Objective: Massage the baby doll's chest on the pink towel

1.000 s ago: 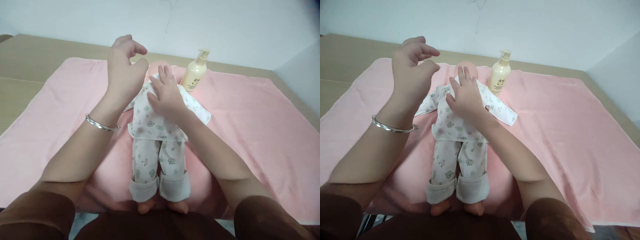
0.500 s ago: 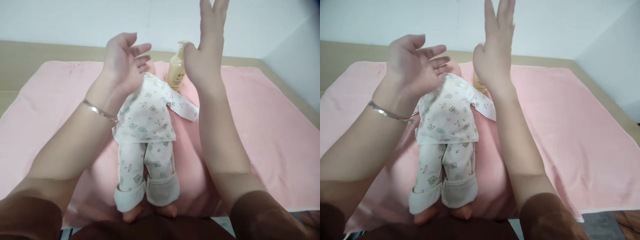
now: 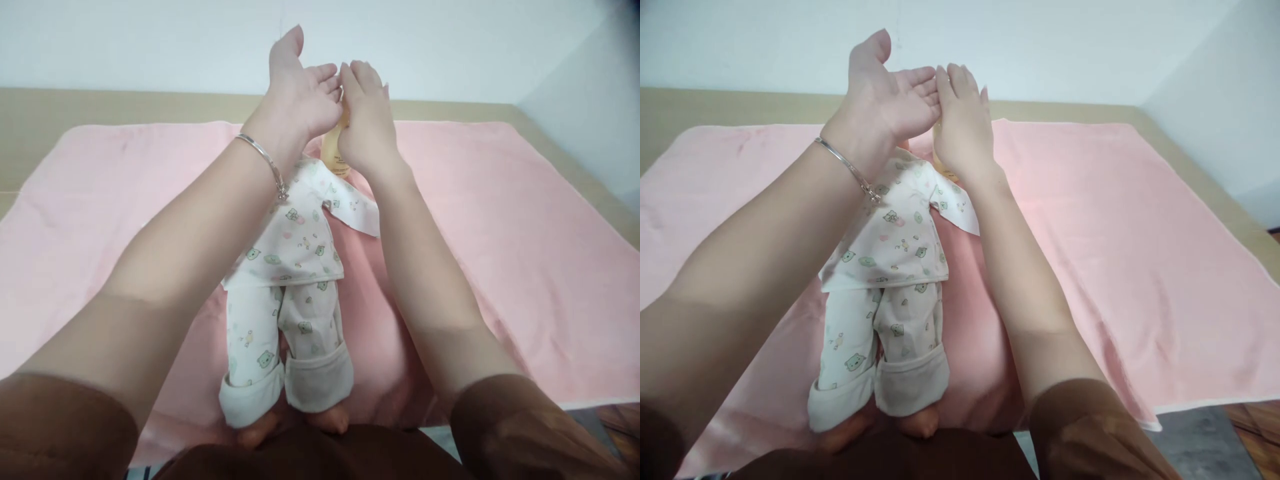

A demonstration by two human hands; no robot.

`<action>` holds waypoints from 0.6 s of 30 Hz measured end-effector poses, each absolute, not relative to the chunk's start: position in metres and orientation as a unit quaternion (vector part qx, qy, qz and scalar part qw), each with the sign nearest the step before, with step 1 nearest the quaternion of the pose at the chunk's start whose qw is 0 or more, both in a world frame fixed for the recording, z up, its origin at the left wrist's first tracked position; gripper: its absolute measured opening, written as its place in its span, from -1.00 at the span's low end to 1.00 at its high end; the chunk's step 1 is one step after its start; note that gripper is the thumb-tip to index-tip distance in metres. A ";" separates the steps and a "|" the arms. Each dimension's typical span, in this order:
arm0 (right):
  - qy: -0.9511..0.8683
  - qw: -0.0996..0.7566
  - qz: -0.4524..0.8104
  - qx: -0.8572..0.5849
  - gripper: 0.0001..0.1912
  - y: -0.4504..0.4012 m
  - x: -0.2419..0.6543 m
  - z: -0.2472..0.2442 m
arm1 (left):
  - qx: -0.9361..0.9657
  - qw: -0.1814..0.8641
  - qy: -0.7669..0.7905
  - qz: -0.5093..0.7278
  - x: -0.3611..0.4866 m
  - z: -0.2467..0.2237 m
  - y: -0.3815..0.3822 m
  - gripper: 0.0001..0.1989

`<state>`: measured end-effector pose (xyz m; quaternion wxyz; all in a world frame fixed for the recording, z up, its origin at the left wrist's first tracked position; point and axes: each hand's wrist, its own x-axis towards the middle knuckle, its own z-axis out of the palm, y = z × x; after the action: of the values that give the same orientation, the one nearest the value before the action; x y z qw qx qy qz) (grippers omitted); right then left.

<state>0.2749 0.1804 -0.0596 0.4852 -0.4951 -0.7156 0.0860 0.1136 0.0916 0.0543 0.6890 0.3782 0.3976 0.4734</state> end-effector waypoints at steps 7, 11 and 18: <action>-0.726 0.411 0.010 -0.552 -0.11 0.115 0.250 -0.032 | 0.309 0.766 0.271 0.494 0.082 0.067 0.073 -0.23; -0.704 0.310 -0.001 -0.639 -0.11 0.067 0.228 -0.005 | 0.295 0.775 0.271 0.489 0.053 0.073 0.037 -0.28; -0.704 0.280 0.000 -0.653 -0.19 0.051 0.216 0.000 | 0.382 0.704 0.329 0.500 -0.004 0.080 -0.020 -0.33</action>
<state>0.2155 0.0512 -0.0005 0.2797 -0.6525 -0.7043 -0.0001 -0.0042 -0.0198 0.0800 0.7040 0.3820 0.3287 0.5004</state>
